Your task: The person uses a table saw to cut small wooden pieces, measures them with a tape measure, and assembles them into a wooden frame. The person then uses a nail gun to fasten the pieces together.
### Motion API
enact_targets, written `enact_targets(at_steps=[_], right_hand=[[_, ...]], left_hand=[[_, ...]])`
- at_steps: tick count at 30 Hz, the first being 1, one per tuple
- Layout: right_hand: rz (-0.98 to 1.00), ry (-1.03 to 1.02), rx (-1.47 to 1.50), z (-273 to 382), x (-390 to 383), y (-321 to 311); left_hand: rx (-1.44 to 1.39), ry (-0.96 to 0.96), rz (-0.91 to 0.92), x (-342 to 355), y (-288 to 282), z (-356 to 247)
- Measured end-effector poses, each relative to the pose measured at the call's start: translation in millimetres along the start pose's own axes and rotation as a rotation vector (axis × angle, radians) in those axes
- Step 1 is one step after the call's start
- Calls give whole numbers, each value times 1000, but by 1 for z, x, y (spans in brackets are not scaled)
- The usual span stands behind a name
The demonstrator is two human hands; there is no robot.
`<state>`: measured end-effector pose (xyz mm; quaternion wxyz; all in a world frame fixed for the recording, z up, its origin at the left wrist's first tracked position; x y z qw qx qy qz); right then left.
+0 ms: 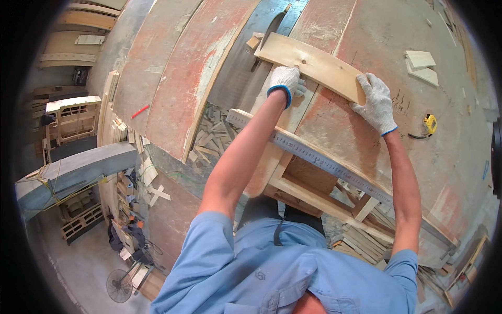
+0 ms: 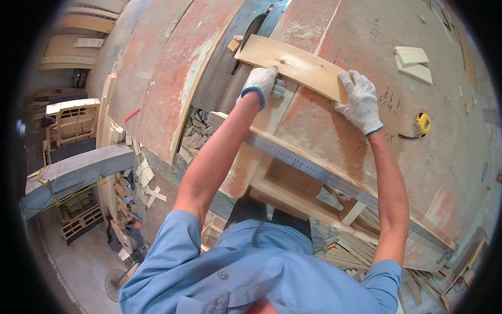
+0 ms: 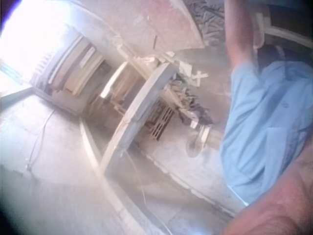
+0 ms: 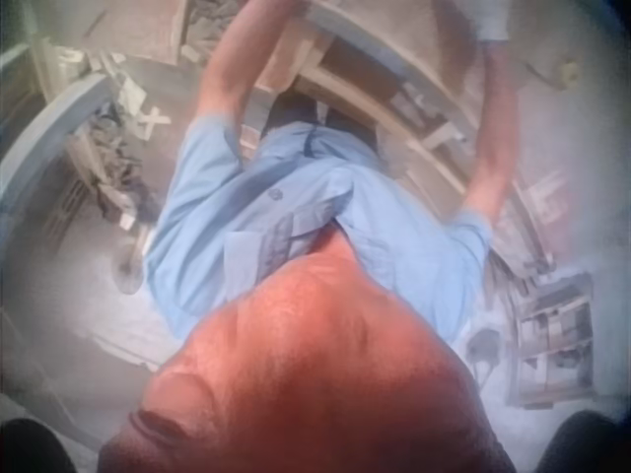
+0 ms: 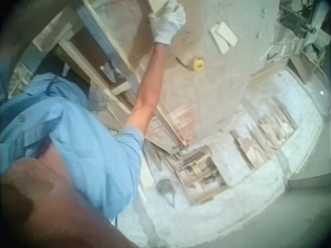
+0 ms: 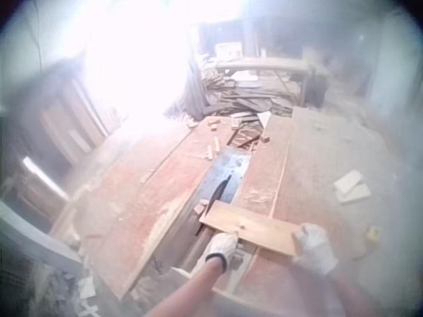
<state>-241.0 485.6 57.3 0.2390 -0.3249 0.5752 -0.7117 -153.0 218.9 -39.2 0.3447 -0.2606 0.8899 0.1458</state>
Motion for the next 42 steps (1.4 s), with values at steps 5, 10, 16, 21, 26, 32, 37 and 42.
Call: enact_targets(at_steps=[5, 10, 16, 21, 26, 32, 37, 42], right_hand=[[-52, -9, -20, -10, 9, -2], [-119, 98, 36, -5, -10, -13], [-138, 104, 129, 33, -66, -28], [-134, -13, 198, 125, -39, -24], [-72, -73, 257, 172, 23, 17], [-15, -50, 168, 178, 59, 42], [34, -7, 102, 180, 69, 43], [97, 73, 43, 171, 72, 40]], left_hand=[[-203, -158, 109, 14, 19, 2], [143, 262, 161, -18, 29, -34], [414, 674, 59, -165, -52, -48], [510, 689, -240, -185, -156, -40], [833, 857, -311, -137, -205, -60], [1071, 876, -232, -87, -210, -69], [1102, 895, -197, -61, -208, -77], [1094, 873, -160, -50, -200, -86]])
Point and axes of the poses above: each hand's wrist, its own x-axis towards the middle knuckle, its own y-axis out of the palm, z = x × y, the point moved 10 cm from there along x, towards the middle knuckle, and after that the axes turned 3 degrees about -x, right-handed, at the moved point
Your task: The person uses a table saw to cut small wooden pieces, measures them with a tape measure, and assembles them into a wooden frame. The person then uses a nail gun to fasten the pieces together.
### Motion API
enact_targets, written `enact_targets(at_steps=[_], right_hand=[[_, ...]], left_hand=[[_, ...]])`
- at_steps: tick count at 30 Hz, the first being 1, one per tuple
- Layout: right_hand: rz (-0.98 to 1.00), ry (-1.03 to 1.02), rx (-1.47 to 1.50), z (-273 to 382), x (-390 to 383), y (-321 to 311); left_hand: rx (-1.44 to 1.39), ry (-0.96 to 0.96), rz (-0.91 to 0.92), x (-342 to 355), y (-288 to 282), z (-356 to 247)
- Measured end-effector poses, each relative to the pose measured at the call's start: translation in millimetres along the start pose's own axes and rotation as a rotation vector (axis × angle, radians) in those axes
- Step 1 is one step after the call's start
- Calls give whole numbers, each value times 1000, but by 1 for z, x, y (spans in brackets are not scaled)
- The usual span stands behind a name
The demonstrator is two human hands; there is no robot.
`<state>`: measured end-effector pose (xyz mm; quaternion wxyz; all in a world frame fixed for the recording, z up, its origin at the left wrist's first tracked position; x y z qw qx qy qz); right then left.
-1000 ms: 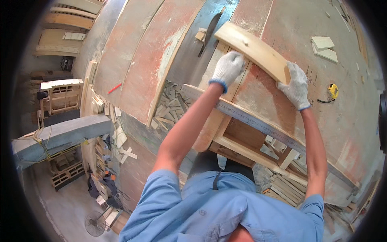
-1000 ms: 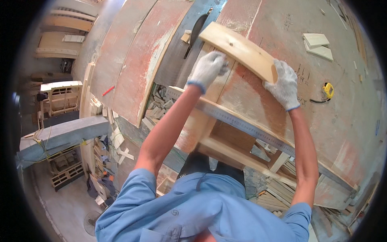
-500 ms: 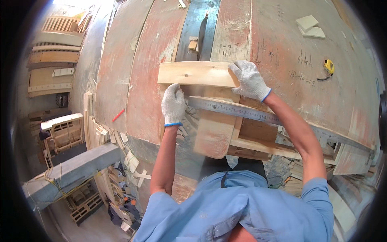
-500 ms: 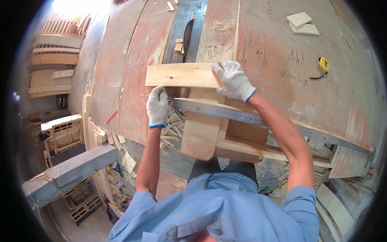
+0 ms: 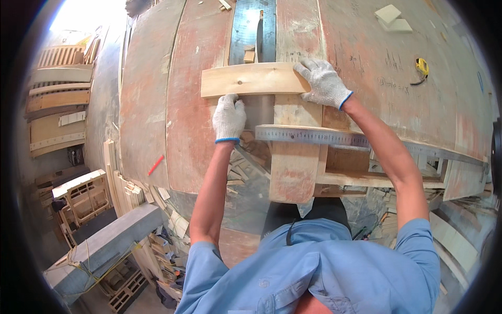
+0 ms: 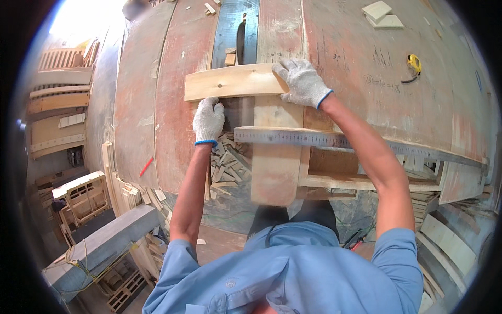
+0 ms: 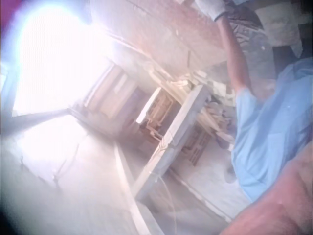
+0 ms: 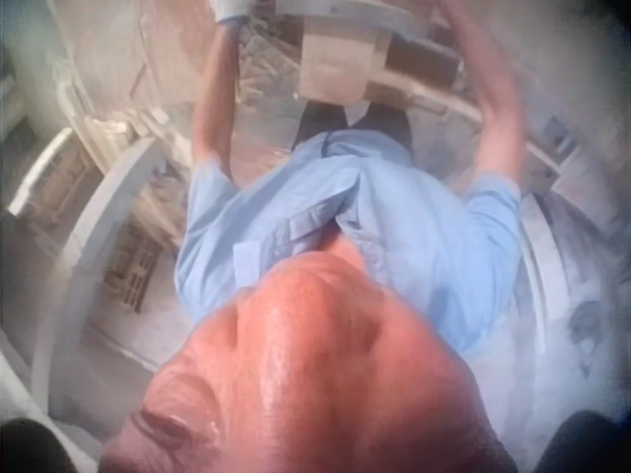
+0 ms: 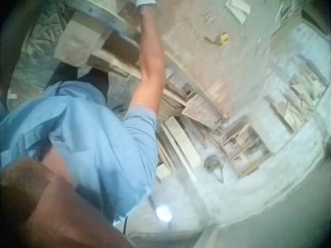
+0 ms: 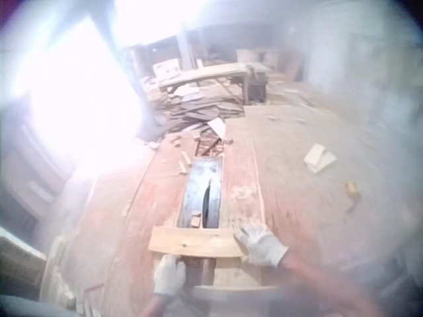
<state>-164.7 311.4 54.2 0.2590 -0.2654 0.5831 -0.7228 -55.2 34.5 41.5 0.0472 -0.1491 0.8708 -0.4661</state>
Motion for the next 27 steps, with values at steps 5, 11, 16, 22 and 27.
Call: enact_targets(at_steps=[5, 11, 16, 22, 27], right_hand=[[-266, 334, 459, -51, -42, -72], [-405, 665, 776, -106, -120, -30], [-309, 703, 786, -38, -89, 20], [-348, 827, 836, -14, -104, 23], [-372, 852, 811, -20, -112, 30]], left_hand=[[-118, 27, -66, -5, -26, 21], [-238, -194, -371, 7, -81, 124], [-229, -193, -125, 45, -48, 107], [-10, -230, -122, 47, -41, 102], [29, -224, -131, 44, -40, 84]])
Point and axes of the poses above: each hand's wrist, its own x-axis towards the middle knuckle, its own y-axis out of the palm, z = x × y, the point moved 10 cm from there along x, towards the middle knuckle, and after that the axes turned 3 degrees about -x, right-handed, at the moved point
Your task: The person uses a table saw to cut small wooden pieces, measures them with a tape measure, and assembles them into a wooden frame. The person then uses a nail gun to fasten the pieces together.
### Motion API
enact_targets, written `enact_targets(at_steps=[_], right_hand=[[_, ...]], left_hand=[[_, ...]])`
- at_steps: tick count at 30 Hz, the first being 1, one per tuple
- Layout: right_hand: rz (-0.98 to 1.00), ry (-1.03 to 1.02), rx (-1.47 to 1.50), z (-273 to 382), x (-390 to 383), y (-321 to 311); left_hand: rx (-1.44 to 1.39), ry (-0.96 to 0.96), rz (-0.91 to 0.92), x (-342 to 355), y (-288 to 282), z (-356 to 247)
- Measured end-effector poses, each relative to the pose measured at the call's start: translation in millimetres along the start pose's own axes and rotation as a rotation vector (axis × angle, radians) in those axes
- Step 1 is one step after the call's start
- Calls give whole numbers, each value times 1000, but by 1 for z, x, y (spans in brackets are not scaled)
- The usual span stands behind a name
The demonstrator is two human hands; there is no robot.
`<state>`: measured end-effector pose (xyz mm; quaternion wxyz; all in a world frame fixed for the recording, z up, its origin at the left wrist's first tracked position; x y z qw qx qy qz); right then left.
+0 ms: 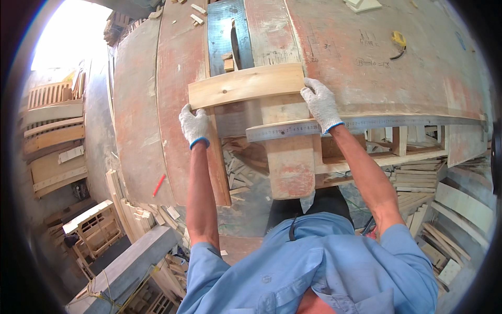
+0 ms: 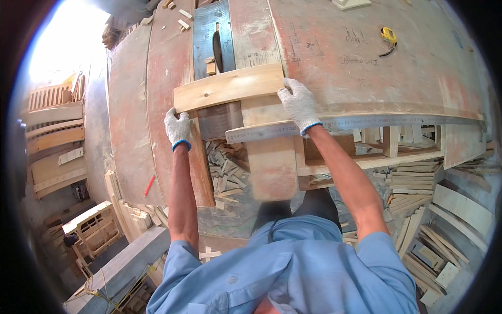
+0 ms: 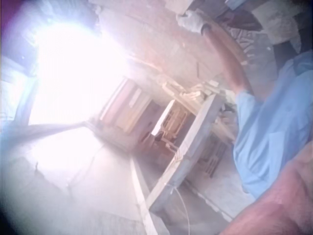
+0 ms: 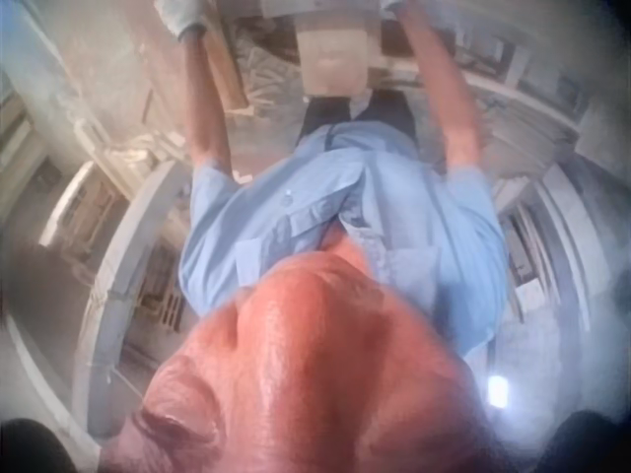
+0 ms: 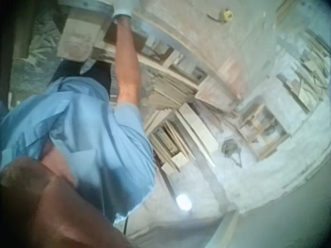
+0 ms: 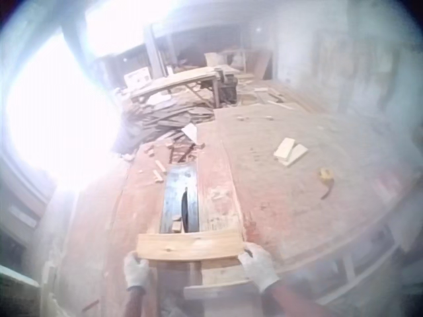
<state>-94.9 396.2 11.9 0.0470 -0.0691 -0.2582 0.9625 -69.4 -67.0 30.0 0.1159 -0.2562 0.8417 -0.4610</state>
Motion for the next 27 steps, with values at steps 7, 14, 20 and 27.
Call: enact_targets(at_steps=[7, 14, 20, 27], right_hand=[[-20, -29, 90, -4, 0, 2], [-2, -63, 41, -6, 2, 2], [6, -109, 47, -6, 3, 2], [10, -277, -206, 35, 0, -13]], left_hand=[[-30, -9, 0, -1, -1, 0], [7, -18, -19, -4, -1, -3], [-35, -1, -31, -7, -3, -5], [108, 168, -41, -5, -17, -15]])
Point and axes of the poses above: each hand's wrist, its own x-axis towards the middle knuckle, its own y-axis out of the palm, z = x × y, the point moved 10 cm from there along x, towards the middle knuckle, and after that the axes turned 3 degrees about -x, right-handed, at the moved point
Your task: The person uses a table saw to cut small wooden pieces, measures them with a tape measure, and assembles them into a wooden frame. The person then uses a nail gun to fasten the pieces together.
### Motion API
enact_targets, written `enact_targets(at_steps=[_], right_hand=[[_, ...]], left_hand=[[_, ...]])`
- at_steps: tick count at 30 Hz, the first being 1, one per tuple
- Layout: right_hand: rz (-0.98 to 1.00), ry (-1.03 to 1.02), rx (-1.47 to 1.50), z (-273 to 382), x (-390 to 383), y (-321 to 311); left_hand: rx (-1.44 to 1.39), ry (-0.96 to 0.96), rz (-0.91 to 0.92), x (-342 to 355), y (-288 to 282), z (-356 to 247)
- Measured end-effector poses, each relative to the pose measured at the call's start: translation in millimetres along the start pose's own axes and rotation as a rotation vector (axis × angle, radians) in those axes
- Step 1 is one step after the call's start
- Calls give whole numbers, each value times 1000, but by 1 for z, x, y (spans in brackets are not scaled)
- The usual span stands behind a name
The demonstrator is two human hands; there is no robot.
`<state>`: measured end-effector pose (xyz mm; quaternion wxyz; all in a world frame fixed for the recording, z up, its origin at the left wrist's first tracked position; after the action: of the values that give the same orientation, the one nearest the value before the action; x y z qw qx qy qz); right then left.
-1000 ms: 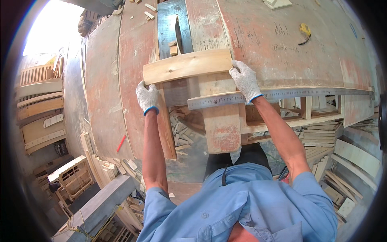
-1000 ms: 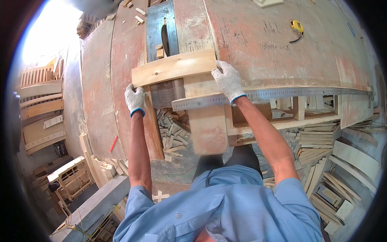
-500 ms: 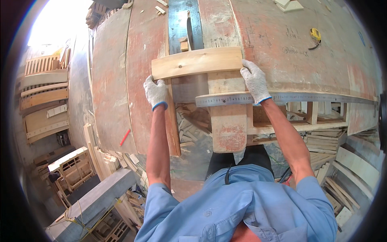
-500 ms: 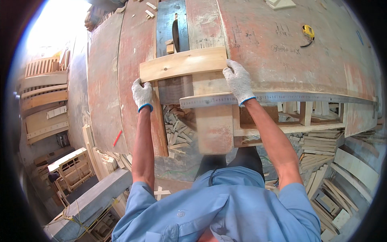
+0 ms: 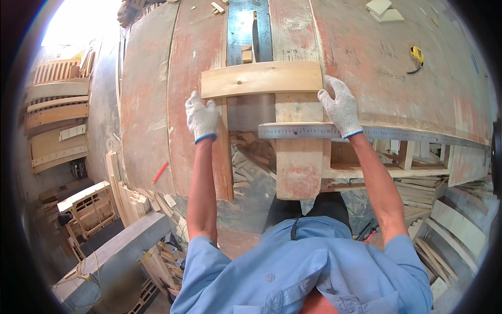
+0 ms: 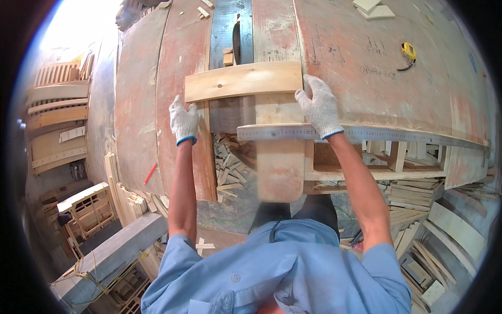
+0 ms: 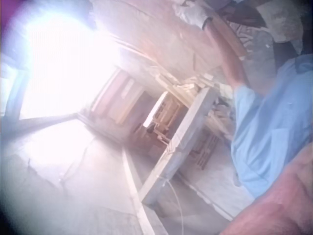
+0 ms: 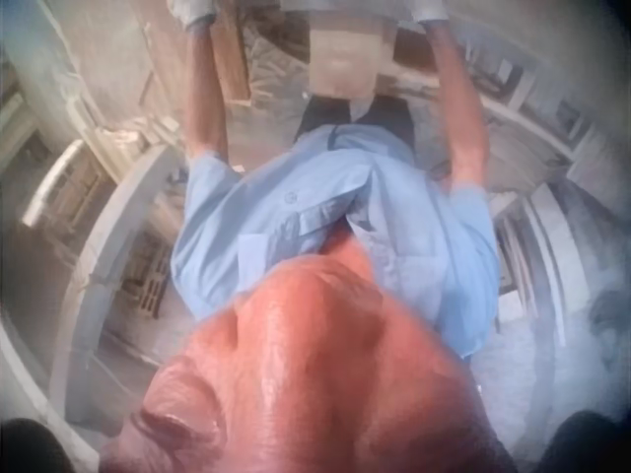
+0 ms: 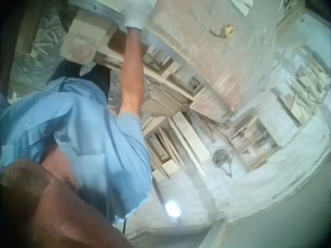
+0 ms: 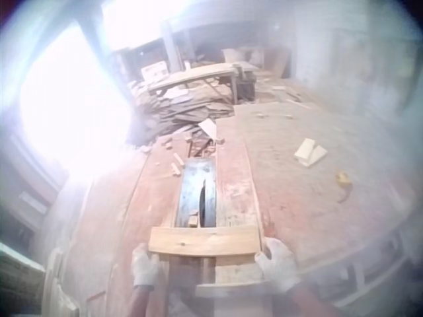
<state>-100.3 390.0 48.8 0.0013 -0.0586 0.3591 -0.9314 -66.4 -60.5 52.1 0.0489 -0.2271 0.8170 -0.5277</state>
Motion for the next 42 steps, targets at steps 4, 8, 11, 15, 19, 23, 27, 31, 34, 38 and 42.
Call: enact_targets(at_steps=[4, 8, 11, 15, 19, 23, 27, 31, 34, 38, 42], right_hand=[[10, -435, -459, 62, 15, 12], [196, -571, -578, 85, 41, 60], [258, -565, -652, 79, 56, 88], [309, -535, -662, 71, 62, 101], [318, -560, -624, 69, 60, 106], [282, -567, -669, 75, 60, 103], [222, -500, -613, 90, 41, 77], [122, -238, -339, 78, -21, 27], [86, -4, -252, 40, -63, 0], [54, 286, 135, 6, -81, -13], [-31, 462, 548, -11, -45, 4]], left_hand=[[170, 507, 33, -5, -3, -65], [287, 692, 288, 12, 26, -108], [361, 724, 447, 22, 46, -110], [329, 733, 455, 24, 49, -106], [345, 729, 442, 20, 48, -105], [395, 703, 412, 23, 54, -110], [378, 702, 341, 24, 63, -103], [289, 674, 324, 16, 52, -101], [145, 561, 233, 7, 22, -88], [-467, -14, 59, -2, -5, 12], [-1170, -326, 46, -11, 12, 72]])
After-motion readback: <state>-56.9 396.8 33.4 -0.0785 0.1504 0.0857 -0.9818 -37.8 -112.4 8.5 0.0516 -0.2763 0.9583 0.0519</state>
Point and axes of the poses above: each hand's wrist, its own x-axis towards the middle knuckle, its own y-axis out of the palm, z = x × y, the point moved 10 cm from there along x, towards the middle knuckle, and after that the axes turned 3 degrees about -x, right-handed, at the moved point
